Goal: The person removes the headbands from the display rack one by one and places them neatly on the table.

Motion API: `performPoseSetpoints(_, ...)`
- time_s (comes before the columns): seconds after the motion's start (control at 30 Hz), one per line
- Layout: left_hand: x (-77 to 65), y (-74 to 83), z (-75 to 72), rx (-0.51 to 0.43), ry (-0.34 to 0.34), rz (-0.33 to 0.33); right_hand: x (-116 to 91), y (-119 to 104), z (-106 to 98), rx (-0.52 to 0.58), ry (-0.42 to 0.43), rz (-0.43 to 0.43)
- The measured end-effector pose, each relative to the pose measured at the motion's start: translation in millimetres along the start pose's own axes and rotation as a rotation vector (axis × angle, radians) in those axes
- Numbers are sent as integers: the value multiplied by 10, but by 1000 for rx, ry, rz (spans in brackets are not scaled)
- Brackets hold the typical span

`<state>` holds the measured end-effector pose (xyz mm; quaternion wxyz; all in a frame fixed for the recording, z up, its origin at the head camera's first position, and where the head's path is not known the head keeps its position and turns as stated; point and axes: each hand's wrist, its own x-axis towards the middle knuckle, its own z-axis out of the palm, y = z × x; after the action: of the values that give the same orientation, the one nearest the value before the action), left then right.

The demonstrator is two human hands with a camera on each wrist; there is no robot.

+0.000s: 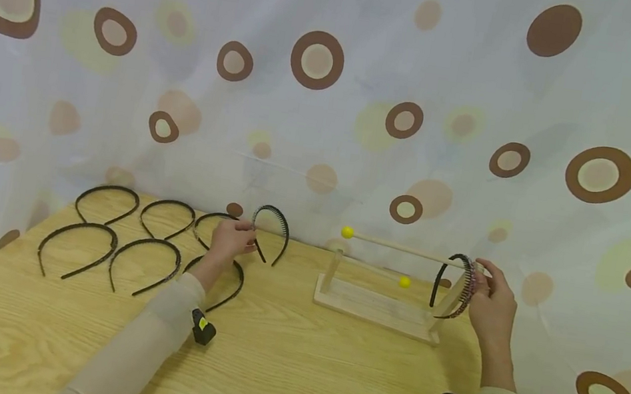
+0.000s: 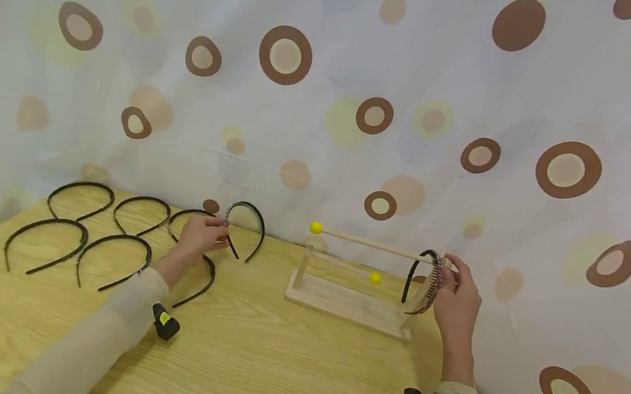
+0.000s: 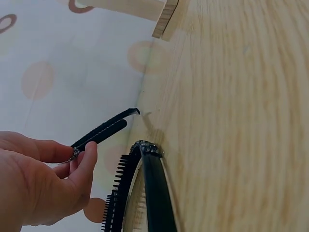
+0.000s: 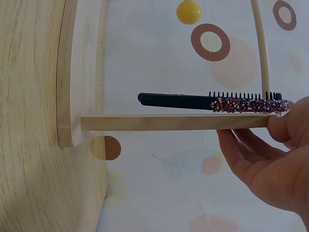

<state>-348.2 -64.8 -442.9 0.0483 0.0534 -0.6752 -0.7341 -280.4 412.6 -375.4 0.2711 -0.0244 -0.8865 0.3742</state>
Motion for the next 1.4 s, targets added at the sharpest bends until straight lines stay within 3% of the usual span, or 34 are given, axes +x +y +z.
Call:
performPoseSetpoints(0.27,52,-7,-68,17,-2,-79,7,17,5,5,-6,5)
performPoseSetpoints(0.47,74,-31,-117,139,-35,-104,-3,21,11,1,-11,-4)
performPoseSetpoints(0.8,133,-77,-180,330,-48,-40,-9,15,8,9,-35,-13)
performPoseSetpoints(1.07,150,-83,-156,552,-90,-6,-17,21,13,19,-42,-18)
performPoseSetpoints(1.27,134,-80,-149,665,-42,50,-24,8,24,8,-41,-19)
performPoseSetpoints(1.4,148,-64,-145,709,-16,53,-9,0,21,-4,-38,-27)
